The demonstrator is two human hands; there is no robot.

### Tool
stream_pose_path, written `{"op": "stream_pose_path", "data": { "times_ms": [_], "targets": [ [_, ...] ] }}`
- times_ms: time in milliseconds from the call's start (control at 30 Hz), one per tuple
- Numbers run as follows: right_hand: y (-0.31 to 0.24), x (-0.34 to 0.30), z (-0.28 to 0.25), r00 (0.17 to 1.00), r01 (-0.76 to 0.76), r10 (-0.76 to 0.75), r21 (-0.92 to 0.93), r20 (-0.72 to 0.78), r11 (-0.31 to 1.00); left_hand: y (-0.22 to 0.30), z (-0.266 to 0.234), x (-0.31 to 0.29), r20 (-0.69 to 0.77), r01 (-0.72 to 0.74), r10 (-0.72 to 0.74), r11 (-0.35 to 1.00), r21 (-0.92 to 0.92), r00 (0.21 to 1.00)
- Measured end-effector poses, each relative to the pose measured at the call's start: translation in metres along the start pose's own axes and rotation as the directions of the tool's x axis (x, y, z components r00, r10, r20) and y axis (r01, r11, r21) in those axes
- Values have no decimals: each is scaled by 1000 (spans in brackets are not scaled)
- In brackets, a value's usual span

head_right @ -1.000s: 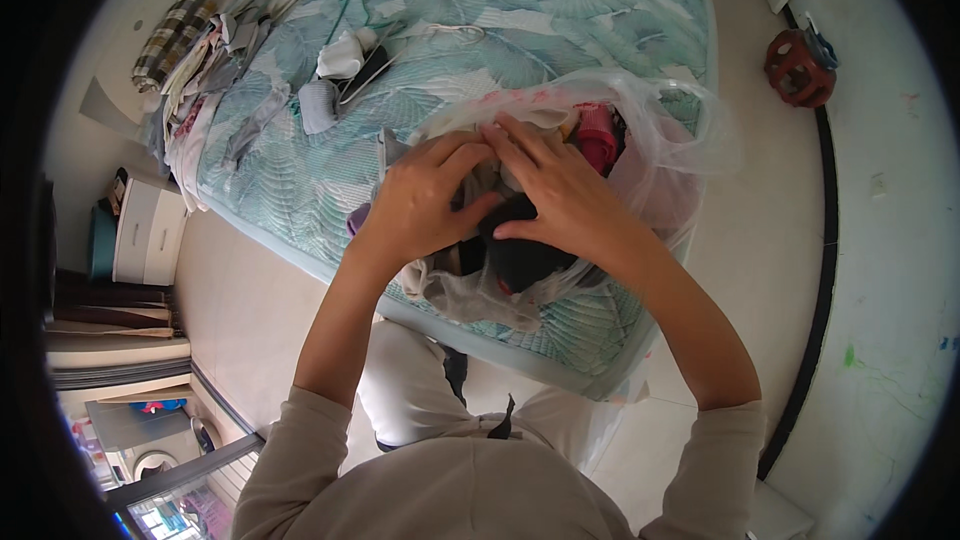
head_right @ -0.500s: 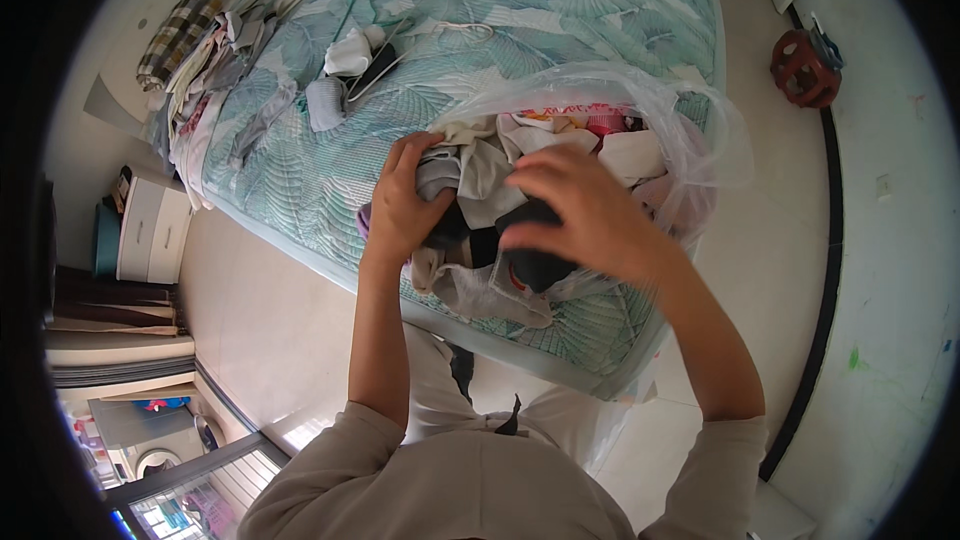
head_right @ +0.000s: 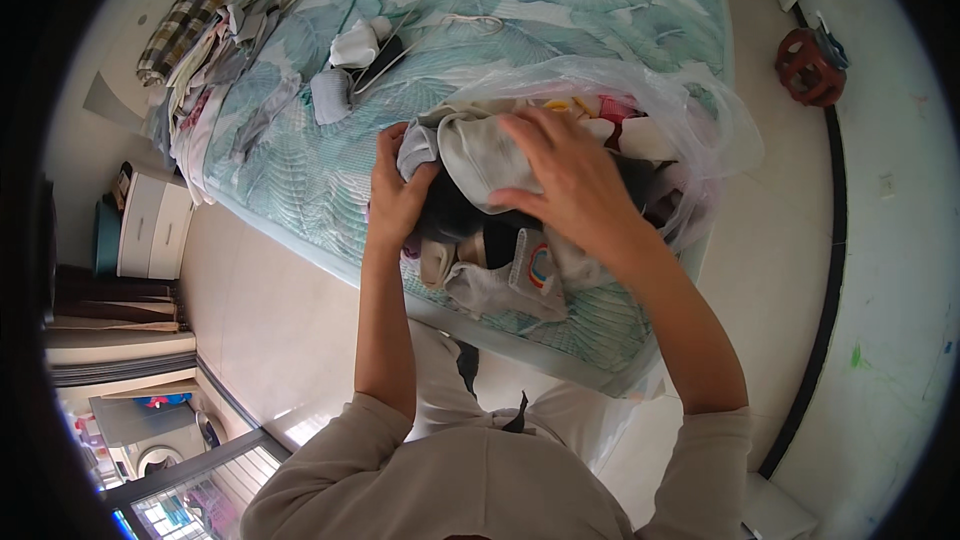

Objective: The person folds various small clothing items on a bed, including socks and underwear, then places them into a plastic bag and later into a drawer. The person also handles a pair of slippers and places them in a drawer.

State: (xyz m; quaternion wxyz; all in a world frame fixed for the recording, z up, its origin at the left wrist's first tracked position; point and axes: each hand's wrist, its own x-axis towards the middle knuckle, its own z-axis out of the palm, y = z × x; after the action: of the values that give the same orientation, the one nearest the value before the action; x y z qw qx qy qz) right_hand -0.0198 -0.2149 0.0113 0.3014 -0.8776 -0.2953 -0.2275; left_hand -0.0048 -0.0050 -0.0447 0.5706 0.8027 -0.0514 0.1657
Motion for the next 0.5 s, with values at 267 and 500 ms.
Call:
{"op": "stream_pose_path", "data": {
  "times_ms": [267, 500],
  "targets": [
    [28, 11, -10, 939, -340, 337, 44, 64, 939, -1, -15, 4, 49, 182, -190, 783, -595, 980],
    [6, 7, -38, 993, -72, 85, -159, 80, 985, 34, -24, 1, 134, 330, -407, 461, -824, 904]
  ]
}}
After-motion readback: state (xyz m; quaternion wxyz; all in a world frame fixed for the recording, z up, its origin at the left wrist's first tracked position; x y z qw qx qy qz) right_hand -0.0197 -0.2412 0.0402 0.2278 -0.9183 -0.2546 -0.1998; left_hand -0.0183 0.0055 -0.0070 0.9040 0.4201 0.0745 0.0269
